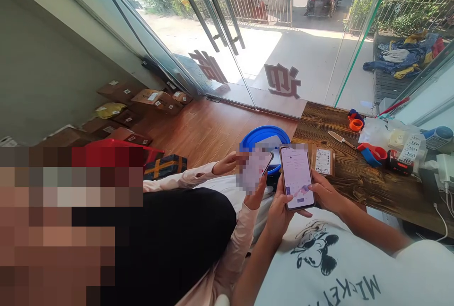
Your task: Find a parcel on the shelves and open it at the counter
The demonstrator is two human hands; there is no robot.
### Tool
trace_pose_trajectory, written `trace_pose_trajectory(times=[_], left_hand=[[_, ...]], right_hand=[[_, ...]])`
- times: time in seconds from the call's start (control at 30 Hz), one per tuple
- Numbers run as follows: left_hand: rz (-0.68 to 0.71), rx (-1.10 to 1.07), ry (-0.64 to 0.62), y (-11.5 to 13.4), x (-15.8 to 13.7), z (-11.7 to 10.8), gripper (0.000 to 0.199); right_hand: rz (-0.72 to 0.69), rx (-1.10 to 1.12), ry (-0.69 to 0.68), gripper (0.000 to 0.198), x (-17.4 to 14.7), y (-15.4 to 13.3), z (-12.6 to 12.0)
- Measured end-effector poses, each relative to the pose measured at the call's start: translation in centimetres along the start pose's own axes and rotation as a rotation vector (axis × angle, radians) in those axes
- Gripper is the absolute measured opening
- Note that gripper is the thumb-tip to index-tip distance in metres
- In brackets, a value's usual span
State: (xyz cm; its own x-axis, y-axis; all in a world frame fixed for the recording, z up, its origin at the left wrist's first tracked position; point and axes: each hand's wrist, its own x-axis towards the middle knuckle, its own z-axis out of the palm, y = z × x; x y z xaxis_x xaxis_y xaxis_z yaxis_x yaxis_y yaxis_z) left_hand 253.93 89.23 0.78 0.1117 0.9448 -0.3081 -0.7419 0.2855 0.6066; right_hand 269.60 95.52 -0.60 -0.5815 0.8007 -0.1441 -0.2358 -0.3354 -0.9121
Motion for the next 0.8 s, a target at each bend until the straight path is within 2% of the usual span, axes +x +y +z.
trace_pose_trajectory(times=[0.17,0.27,0.4,0.57,0.8], left_hand=[[-0.007,0.046,0.018,0.0,0.0,0.3,0.088],[-0.014,0.086,0.068,0.0,-0.2,0.4,0.087],[-0.037,0.112,0.104,-0.2,-0.4,0.2,0.097],[-0.013,0.089,0.048,-0.5,-0.4,-0.3,0.094],[-0.014,0.071,0.057,-0.5,0.0,-0.1,0.092]], right_hand=[[-0.088,-0.099,-0.063,0.058,0.0,0.3,-0.5],[-0.110,-0.166,-0.052,0.062,0.1,0.3,-0.5],[-0.107,-0.169,-0.019,0.060,0.0,0.4,0.1],[-0.071,-0.151,0.081,0.062,-0.1,0.5,0.9],[-0.070,-0.150,0.062,0.065,-0.3,0.7,0.9]])
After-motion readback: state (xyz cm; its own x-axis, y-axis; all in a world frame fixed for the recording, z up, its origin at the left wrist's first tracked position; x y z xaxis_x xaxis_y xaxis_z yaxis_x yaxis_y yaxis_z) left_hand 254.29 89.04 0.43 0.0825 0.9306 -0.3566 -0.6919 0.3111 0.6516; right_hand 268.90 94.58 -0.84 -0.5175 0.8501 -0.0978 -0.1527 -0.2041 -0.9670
